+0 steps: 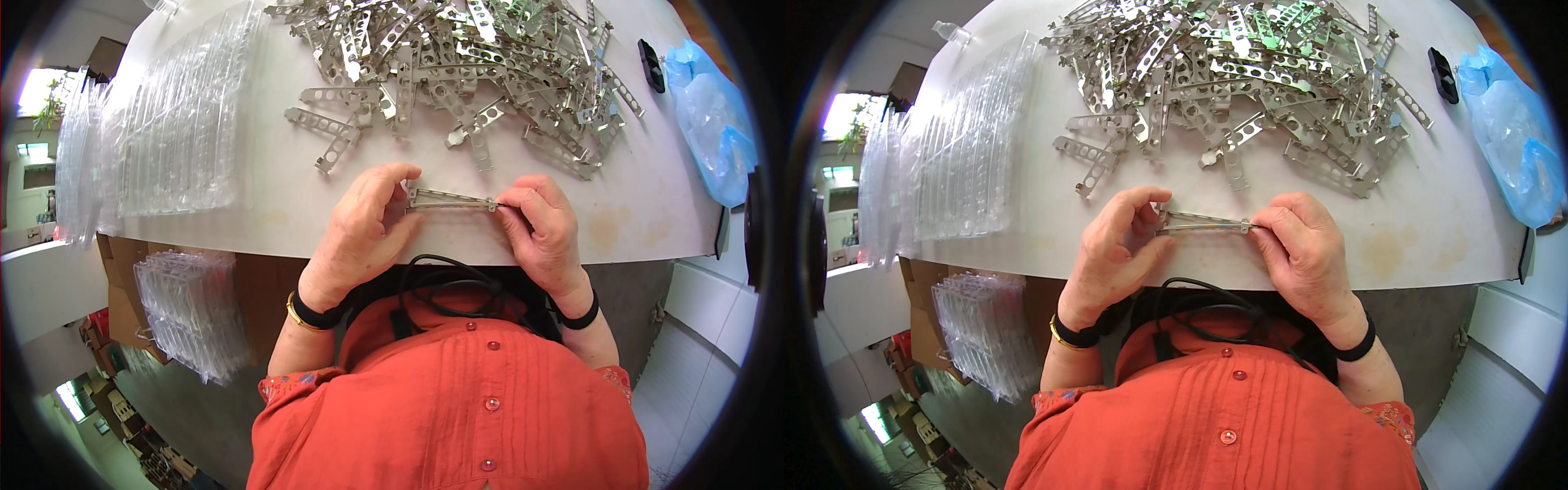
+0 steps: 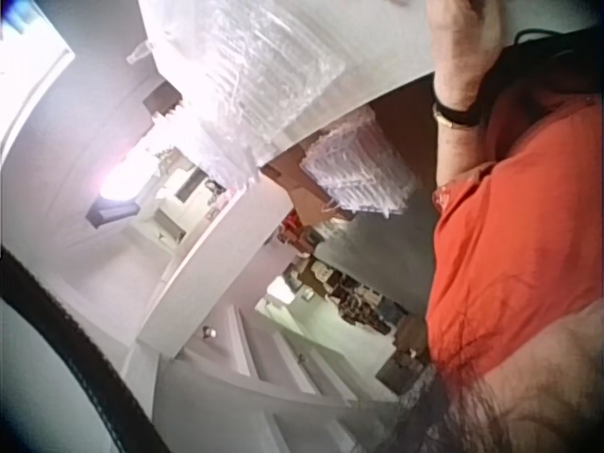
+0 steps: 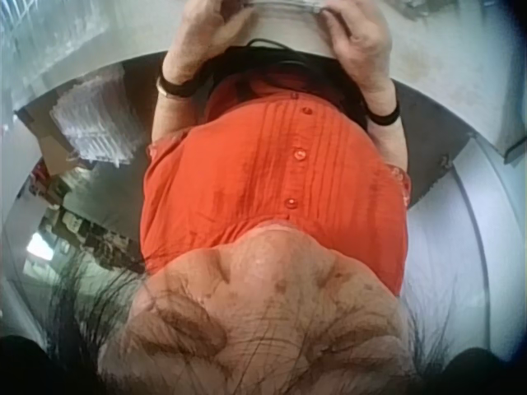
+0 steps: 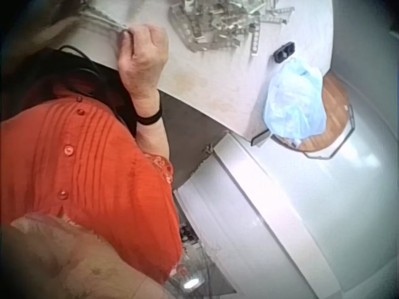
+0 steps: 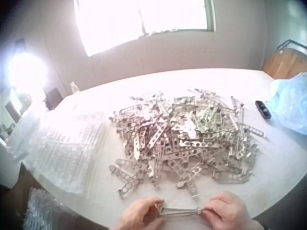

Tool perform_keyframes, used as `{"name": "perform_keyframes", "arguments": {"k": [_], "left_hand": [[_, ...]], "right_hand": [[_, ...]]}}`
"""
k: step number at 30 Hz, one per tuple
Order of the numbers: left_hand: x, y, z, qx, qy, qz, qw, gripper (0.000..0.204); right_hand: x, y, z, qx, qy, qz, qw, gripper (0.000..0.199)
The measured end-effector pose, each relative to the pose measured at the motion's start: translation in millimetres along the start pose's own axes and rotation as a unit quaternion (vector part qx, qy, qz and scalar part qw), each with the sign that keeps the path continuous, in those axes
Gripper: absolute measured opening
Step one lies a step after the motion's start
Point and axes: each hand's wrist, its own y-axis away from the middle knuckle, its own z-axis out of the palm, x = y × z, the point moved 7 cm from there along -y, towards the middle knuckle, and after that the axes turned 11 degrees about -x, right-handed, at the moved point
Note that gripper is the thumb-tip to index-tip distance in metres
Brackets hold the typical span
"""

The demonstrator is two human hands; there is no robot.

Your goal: Picking up metal plates from a pile on a table and placing them into a plastic bag.

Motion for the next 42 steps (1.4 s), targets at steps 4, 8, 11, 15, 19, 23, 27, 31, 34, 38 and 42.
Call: {"name": "perform_keyframes", "arguments": {"k": [4, 8, 11, 15, 19, 23, 27, 31, 34, 38, 42], "left_hand": [[-3.3, -0.6, -1.1, -0.048, 0.032, -0.037, 0.998, 0.049], [-5.0, 0.3, -0.4, -0.055, 0.049, -0.03, 0.997, 0.049], [-7.6, 0.7, 0.5, -0.048, 0.063, -0.036, 0.996, 0.048], [-8.0, 0.3, 1.5, -0.046, 0.065, -0.037, 0.996, 0.046], [-6.4, -0.5, 0.9, -0.04, 0.042, -0.029, 0.998, 0.043], [-4.2, -0.4, -0.2, -0.036, 0.025, -0.01, 0.999, 0.043], [-4.3, -0.6, -1.1, -0.043, 0.019, -0.006, 0.999, 0.042], [-3.9, -1.4, -0.7, -0.038, 0.032, 0.004, 0.999, 0.042], [-3.9, -1.8, -1.2, -0.035, 0.033, 0.009, 0.999, 0.042], [-4.6, -0.7, -1.5, -0.03, 0.022, 0.017, 0.999, 0.042], [-5.3, 0.2, -1.0, -0.021, 0.036, 0.013, 0.999, 0.043]], "right_hand": [[0.3, -0.2, 0.6, -0.001, 0.004, 0.0, 1.0, 0.018], [-0.3, -0.6, -0.3, 0.002, 0.002, 0.002, 1.0, 0.018], [-0.5, -0.9, -0.1, 0.0, 0.007, 0.002, 1.0, 0.018], [-0.1, -0.1, -0.1, 0.003, 0.005, 0.002, 1.0, 0.018], [0.6, 0.2, 0.0, 0.0, 0.005, 0.003, 1.0, 0.019], [1.0, 0.6, -0.4, 0.0, 0.002, 0.003, 1.0, 0.019], [0.9, 0.3, -1.5, 0.001, -0.006, 0.004, 1.0, 0.019], [2.6, 0.9, -1.5, -0.002, -0.027, 0.02, 0.999, 0.02], [4.4, 1.3, -1.1, -0.003, -0.035, 0.025, 0.999, 0.021], [4.2, 0.7, -0.5, -0.013, -0.036, 0.027, 0.999, 0.022], [2.9, -0.2, -0.9, -0.013, -0.016, 0.012, 1.0, 0.022]]}}
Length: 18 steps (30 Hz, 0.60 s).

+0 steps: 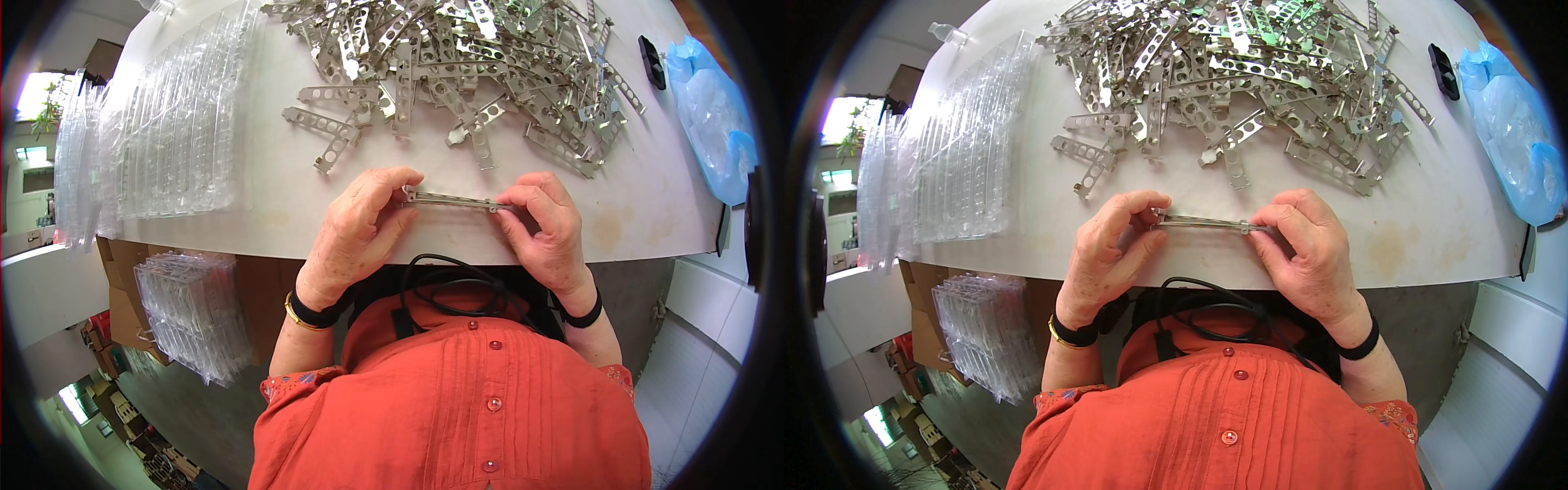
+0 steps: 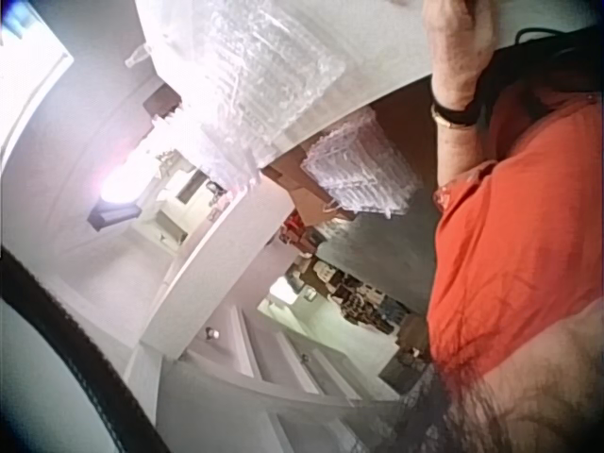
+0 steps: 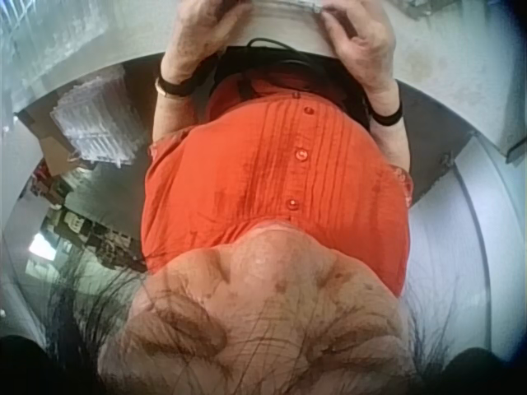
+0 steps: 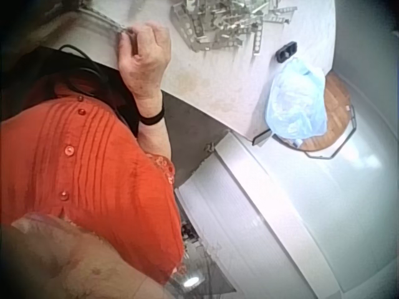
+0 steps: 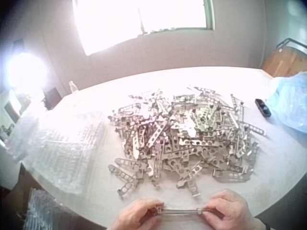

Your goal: Picking up metal plates from a pile on a table and placing them into a plastic bag.

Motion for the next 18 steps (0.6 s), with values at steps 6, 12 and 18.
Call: {"name": "perform_keyframes", "arguments": {"k": [6, 12, 18], "left_hand": [[-3.8, -0.7, 2.0, -0.015, 0.012, -0.032, 0.999, 0.042], [-4.8, -3.4, 3.7, -0.022, 0.052, -0.048, 0.997, 0.044], [-5.2, -4.6, 5.8, -0.024, 0.068, -0.048, 0.996, 0.043]], "right_hand": [[2.2, 1.4, 0.6, 0.003, -0.014, 0.006, 1.0, 0.023], [1.7, 1.0, -1.0, -0.003, -0.018, 0.007, 1.0, 0.025], [-2.6, -0.7, -3.7, -0.002, -0.026, -0.016, 1.0, 0.019]]}}
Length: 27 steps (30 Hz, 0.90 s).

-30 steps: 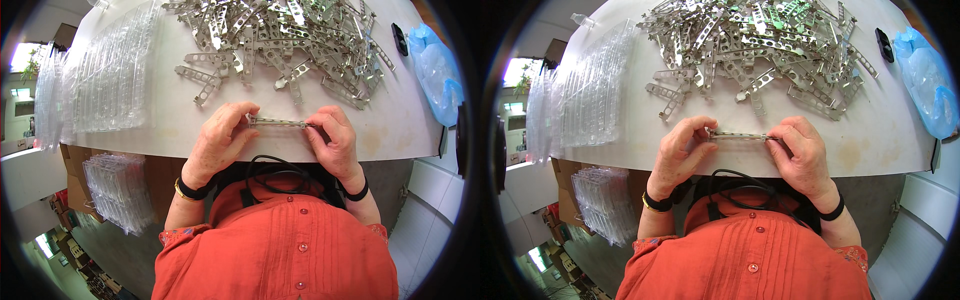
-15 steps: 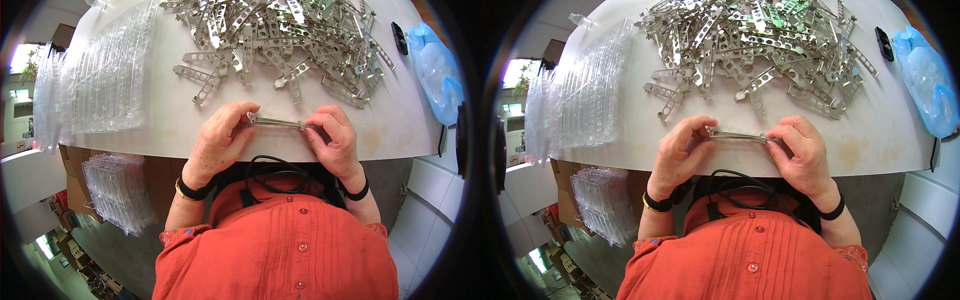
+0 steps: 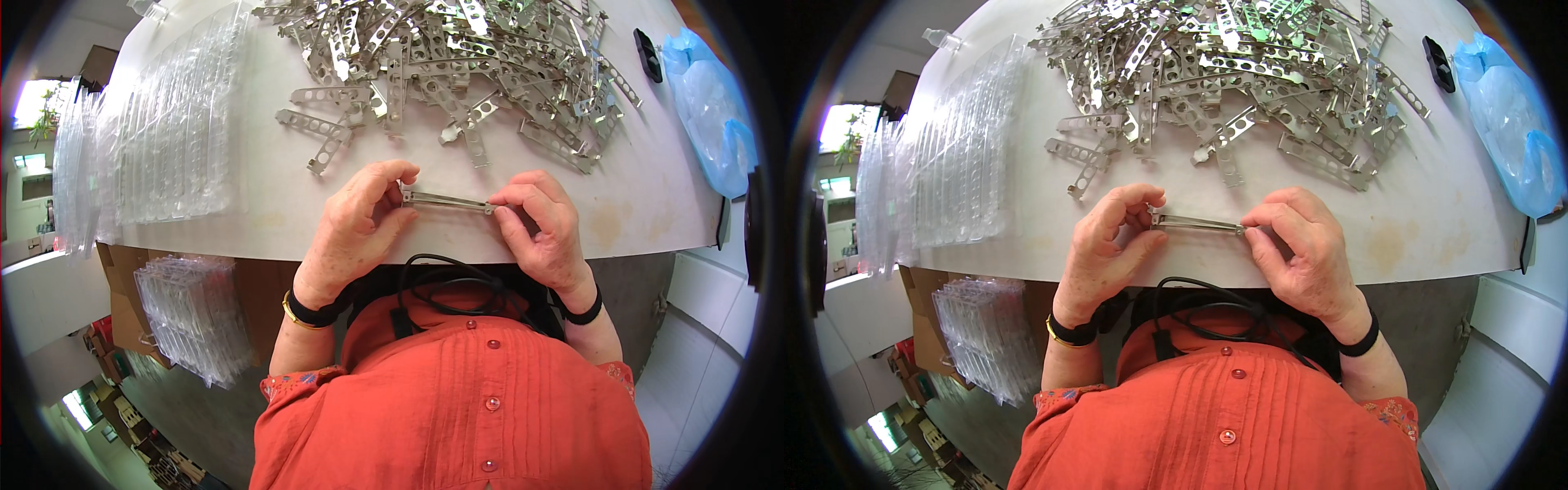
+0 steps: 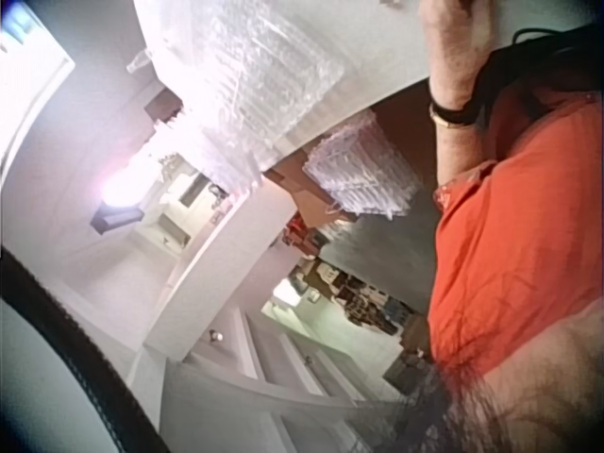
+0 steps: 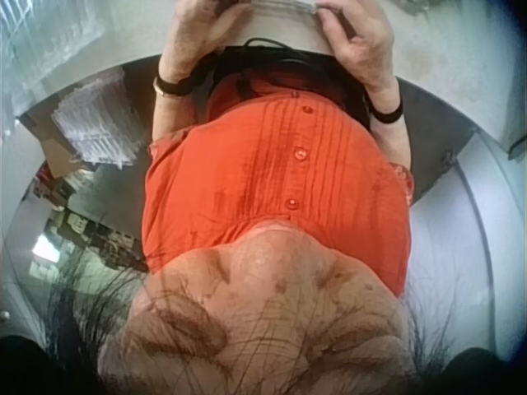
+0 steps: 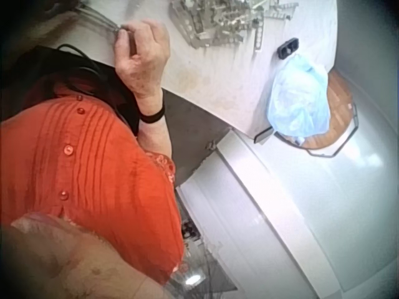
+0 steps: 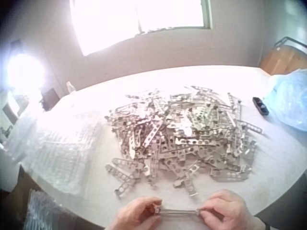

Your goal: Picking up metal plates from a pile on a table and placing them into a plastic bag.

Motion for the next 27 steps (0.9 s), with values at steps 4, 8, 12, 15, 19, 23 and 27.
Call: {"name": "perform_keyframes", "arguments": {"k": [4, 8, 12, 15, 19, 23, 27], "left_hand": [[-0.1, -0.3, 0.0, 0.006, 0.005, 0.002, 1.0, 0.042], [2.9, -1.9, -0.7, 0.026, -0.014, 0.022, 0.999, 0.039], [9.9, -2.9, -0.9, 0.026, -0.051, 0.036, 0.998, 0.035], [10.3, -1.5, -1.2, 0.042, -0.062, 0.034, 0.997, 0.032], [10.6, -1.6, -0.1, 0.052, -0.058, 0.024, 0.997, 0.028], [10.6, -1.1, 0.6, 0.06, -0.056, 0.028, 0.996, 0.025], [10.9, -2.9, 0.7, 0.066, -0.064, 0.039, 0.995, 0.024]], "right_hand": [[0.2, -0.6, -0.2, 0.005, 0.006, -0.012, 1.0, 0.014], [2.0, -0.4, 1.0, 0.014, 0.01, -0.006, 1.0, 0.011], [0.8, -1.0, 2.4, 0.005, 0.016, -0.01, 1.0, 0.012], [0.6, -0.2, 2.8, -0.015, -0.039, 0.024, 0.999, 0.016], [-15.0, 3.4, -0.9, -0.029, -0.043, -0.03, 0.998, 0.025], [-25.6, 1.6, 2.6, -0.056, 0.022, -0.064, 0.996, 0.031], [-18.0, 3.3, 6.5, -0.049, 0.045, -0.06, 0.996, 0.03]]}}
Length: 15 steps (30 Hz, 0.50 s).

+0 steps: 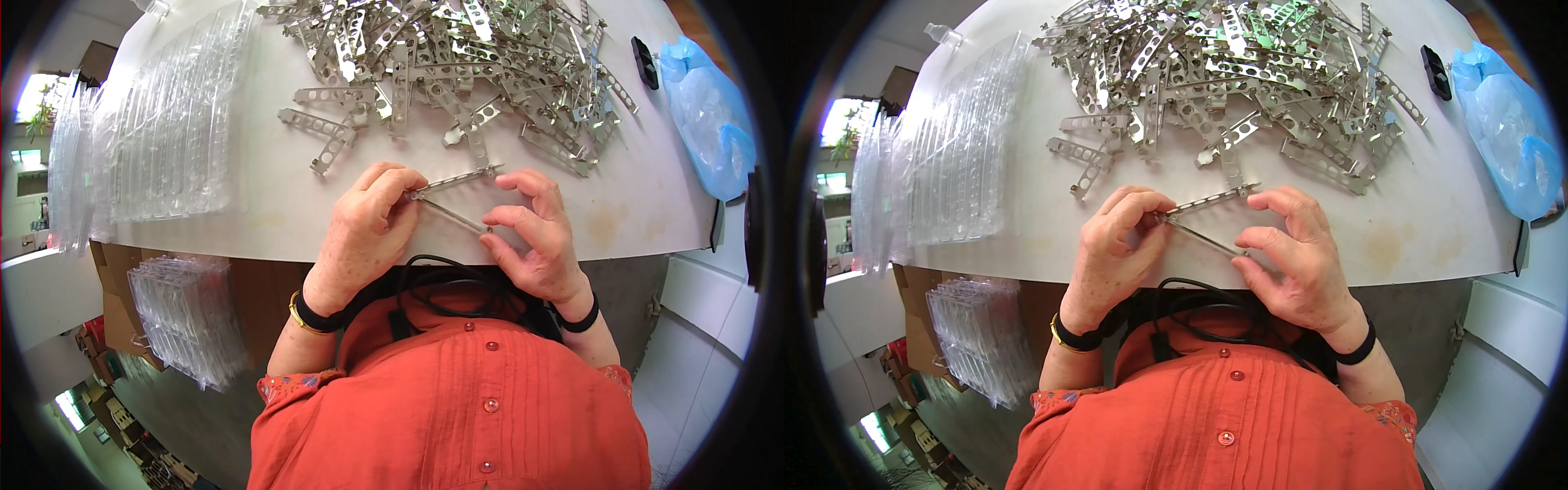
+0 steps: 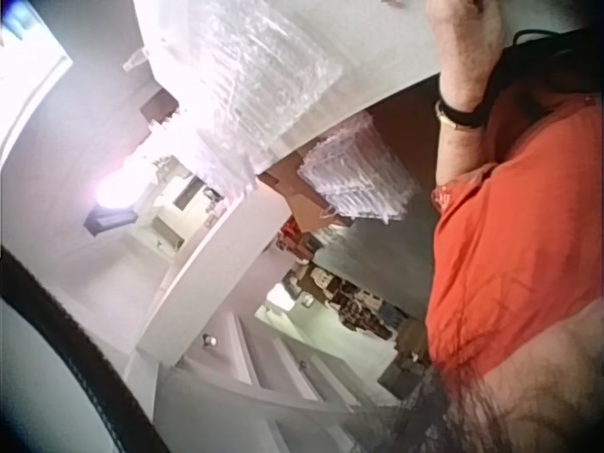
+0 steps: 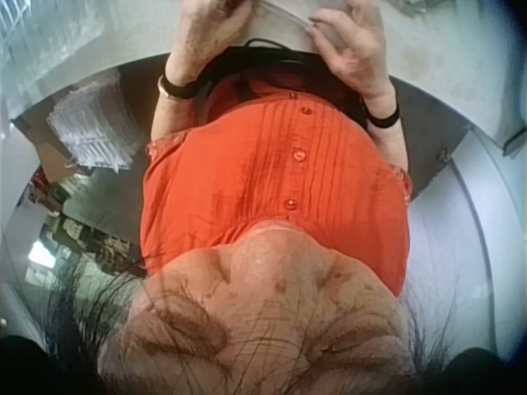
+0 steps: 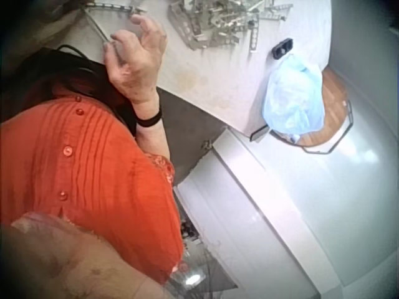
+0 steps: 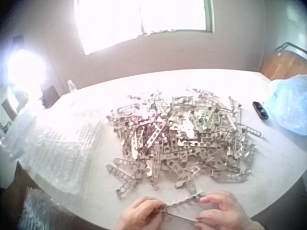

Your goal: Picking up metal plates from a pile on a table and placing them into a plastic bag.

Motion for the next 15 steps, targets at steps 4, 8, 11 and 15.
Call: {"name": "perform_keyframes", "arguments": {"k": [4, 8, 11, 15], "left_hand": [[-1.3, -1.2, 0.5, -0.026, 0.021, -0.018, 0.999, 0.024], [-4.5, -0.4, -2.8, -0.063, 0.083, -0.048, 0.993, 0.025], [-9.0, 1.0, -2.1, -0.083, 0.113, -0.075, 0.987, 0.025], [-13.8, 2.7, -2.1, -0.086, 0.156, -0.072, 0.981, 0.024]], "right_hand": [[4.0, 3.4, 0.8, 0.028, 0.033, 0.016, 0.999, 0.023], [4.9, 1.5, -2.6, 0.056, 0.048, 0.022, 0.997, 0.018], [9.4, 2.5, -3.9, 0.066, 0.042, 0.027, 0.997, 0.018], [13.1, 3.2, -5.3, 0.067, 0.003, 0.03, 0.997, 0.017]]}}
